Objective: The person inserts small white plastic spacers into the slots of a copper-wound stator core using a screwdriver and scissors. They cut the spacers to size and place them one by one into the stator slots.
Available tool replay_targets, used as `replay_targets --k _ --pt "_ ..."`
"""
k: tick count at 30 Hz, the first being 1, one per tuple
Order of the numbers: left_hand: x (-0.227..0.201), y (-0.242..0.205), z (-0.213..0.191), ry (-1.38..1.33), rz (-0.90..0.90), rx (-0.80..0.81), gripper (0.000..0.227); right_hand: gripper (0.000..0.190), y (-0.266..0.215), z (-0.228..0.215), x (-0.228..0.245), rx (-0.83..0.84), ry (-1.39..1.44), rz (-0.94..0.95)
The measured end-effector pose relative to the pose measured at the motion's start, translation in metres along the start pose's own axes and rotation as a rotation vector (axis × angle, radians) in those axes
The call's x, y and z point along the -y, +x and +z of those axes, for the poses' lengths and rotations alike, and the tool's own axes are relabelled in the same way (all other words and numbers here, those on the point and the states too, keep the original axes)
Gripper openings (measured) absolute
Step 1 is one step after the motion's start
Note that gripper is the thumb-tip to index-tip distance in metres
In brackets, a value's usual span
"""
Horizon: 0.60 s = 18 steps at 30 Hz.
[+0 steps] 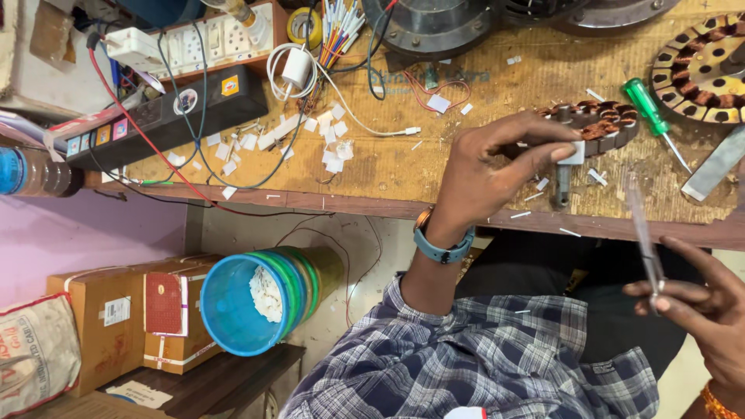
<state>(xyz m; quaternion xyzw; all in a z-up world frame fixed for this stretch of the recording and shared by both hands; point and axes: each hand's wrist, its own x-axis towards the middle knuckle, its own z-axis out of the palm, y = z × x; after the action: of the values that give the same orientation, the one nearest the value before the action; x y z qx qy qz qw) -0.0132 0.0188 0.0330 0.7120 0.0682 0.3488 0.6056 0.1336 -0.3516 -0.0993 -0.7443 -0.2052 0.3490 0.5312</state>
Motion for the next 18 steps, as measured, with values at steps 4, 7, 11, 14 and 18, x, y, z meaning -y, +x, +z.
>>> replay_targets --k 4,7,11,14,18 --pt "0.000 0.004 -0.001 -0.031 -0.024 0.005 0.012 0.051 -0.018 -0.008 -0.027 -0.036 0.151 0.040" --pt "0.005 -0.002 0.005 -0.087 -0.234 0.051 0.019 0.034 -0.032 -0.005 -0.035 0.023 0.198 0.081" --pt "-0.004 0.004 0.021 -0.061 -0.045 0.109 0.014 0.049 -0.015 0.024 0.009 0.171 0.262 0.165" --pt "-0.003 0.002 0.029 -0.121 -0.075 0.155 0.019 0.075 0.006 0.056 0.054 0.420 0.318 0.125" --pt "0.006 -0.006 0.030 -0.117 -0.137 0.176 0.017 0.090 0.012 0.086 0.096 0.415 0.069 0.134"
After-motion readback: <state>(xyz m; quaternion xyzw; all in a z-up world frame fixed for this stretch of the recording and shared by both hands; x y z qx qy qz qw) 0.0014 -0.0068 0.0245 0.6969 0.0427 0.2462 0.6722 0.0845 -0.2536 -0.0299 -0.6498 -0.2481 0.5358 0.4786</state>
